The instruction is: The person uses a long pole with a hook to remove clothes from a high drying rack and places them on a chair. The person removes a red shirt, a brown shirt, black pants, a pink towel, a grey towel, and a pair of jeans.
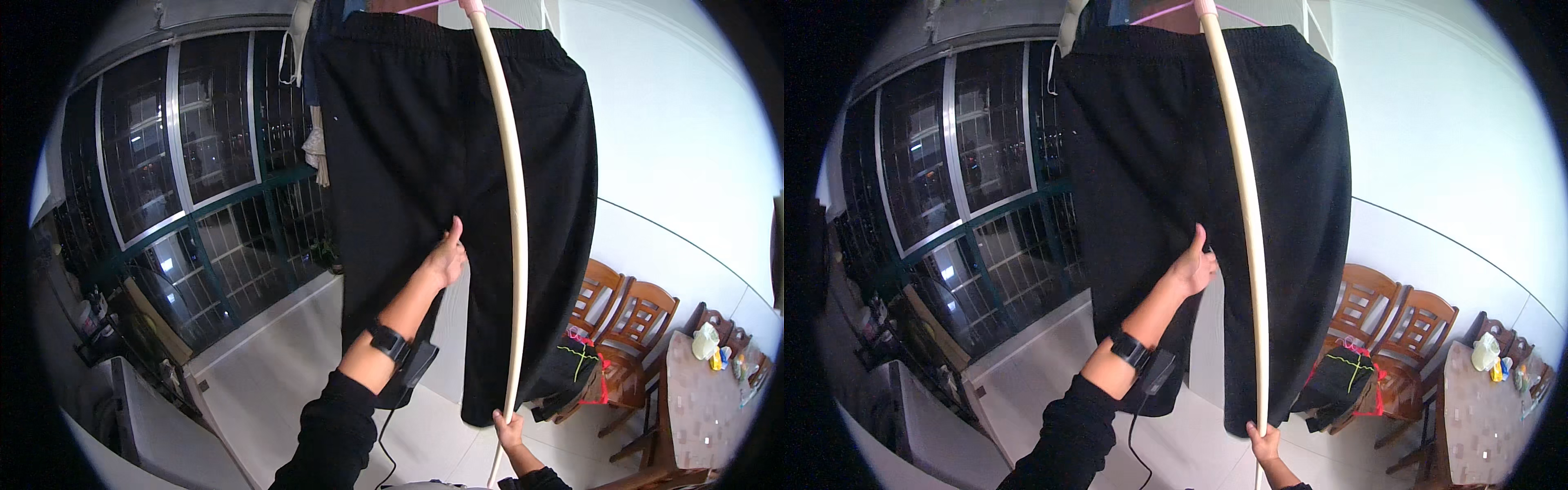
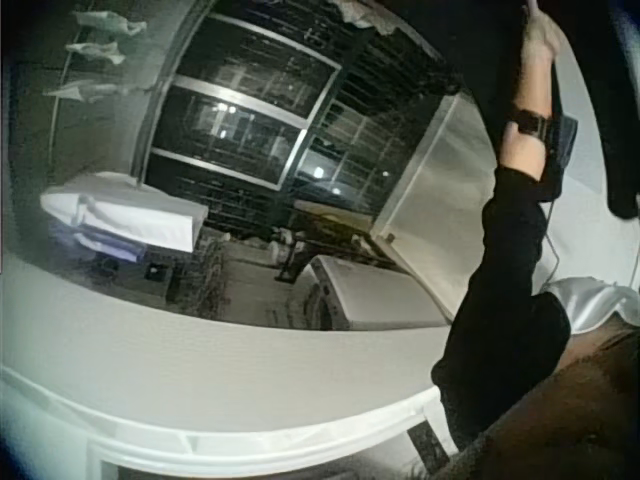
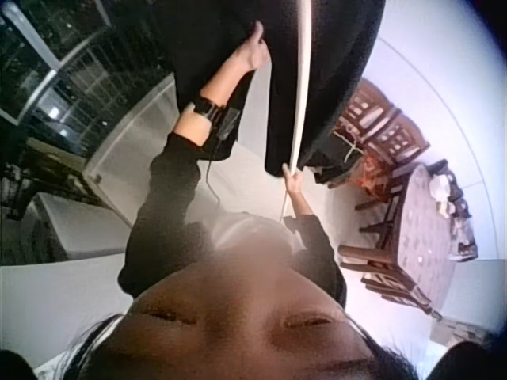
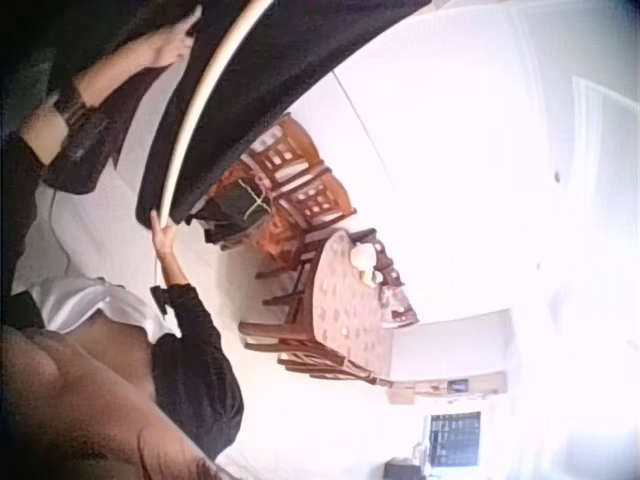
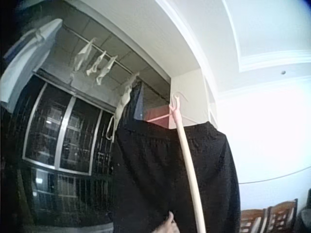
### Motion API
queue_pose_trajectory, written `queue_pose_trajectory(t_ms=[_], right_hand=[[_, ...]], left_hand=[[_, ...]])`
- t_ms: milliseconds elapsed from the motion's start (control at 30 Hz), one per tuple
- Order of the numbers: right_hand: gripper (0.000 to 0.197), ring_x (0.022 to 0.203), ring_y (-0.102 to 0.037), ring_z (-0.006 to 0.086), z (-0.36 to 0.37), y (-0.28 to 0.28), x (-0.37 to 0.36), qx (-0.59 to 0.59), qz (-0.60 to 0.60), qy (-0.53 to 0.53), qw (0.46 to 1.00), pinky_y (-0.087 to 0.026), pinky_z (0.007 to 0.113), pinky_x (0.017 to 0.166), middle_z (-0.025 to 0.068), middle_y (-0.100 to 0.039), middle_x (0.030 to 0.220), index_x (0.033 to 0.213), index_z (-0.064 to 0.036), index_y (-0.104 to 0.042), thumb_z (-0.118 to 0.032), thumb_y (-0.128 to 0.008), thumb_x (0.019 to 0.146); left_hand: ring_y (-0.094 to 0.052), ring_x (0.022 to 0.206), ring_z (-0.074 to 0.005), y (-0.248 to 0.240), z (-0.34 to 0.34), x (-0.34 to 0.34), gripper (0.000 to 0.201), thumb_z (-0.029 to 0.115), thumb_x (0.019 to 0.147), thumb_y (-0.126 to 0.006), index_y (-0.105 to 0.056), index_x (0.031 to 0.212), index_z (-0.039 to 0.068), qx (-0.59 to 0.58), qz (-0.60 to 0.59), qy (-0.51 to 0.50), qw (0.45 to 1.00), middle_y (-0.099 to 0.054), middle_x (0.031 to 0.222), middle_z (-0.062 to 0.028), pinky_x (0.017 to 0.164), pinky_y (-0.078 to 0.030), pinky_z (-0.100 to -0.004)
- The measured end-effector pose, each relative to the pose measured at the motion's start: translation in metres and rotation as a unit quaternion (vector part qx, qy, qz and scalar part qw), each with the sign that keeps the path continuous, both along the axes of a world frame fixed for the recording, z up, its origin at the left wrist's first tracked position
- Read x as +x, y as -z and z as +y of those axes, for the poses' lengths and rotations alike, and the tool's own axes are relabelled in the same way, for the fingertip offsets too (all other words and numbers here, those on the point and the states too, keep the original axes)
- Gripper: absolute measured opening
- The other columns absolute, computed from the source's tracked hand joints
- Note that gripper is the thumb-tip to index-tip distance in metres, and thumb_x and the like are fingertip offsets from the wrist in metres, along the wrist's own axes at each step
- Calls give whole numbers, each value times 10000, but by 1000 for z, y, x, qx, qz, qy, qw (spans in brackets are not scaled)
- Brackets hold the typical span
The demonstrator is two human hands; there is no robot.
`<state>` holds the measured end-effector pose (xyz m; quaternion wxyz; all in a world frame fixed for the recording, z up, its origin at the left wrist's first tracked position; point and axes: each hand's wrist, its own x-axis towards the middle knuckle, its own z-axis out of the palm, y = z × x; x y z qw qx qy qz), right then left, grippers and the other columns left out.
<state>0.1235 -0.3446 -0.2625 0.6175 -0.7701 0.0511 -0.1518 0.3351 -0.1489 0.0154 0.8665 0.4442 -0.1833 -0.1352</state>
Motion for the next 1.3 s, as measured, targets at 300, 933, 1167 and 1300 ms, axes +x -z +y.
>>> queue_pose_trajectory(t_ms=[300, 933, 1167, 1300], right_hand=[[287, 434, -352, 48, -70, 20, -33, 5, 13, 0, 1000, -296, 221, 394, -57, -403, 471, 493, -55, -462, -153, -603, 722], [269, 496, -368, 52, -129, 29, -9, 41, 2, 103, 994, -313, 223, 439, -39, -426, 509, 519, -8, -484, -130, -618, 718], [318, 471, -320, 37, -140, 28, -10, 47, -28, 92, 994, -255, 213, 420, -70, -378, 494, 484, -72, -434, -166, -618, 726], [332, 483, -305, 39, -144, 28, -10, 57, -26, 75, 995, -247, 220, 424, -71, -363, 502, 480, -80, -416, -177, -619, 724]], left_hand=[[-484, 860, -187, -15, -92, -36, 518, 391, 811, -447, -474, 984, -97, -1, -41, -340, 940, -521, 1008, -128, 766, -384, -298], [-523, 586, -386, 47, -93, -111, 367, 208, 822, -396, -481, 565, -39, 503, -484, -197, 688, -512, 607, -255, 568, -424, -440], [-550, 595, -350, 32, -72, -147, 303, 245, 805, -419, -530, 732, -27, 597, -495, -137, 616, -544, 632, -205, 538, -433, -435], [-564, 571, -328, 10, -71, -171, 594, 526, 735, -445, -545, 473, 2, 691, -431, -152, 560, -541, 553, -195, 543, -459, -397]])
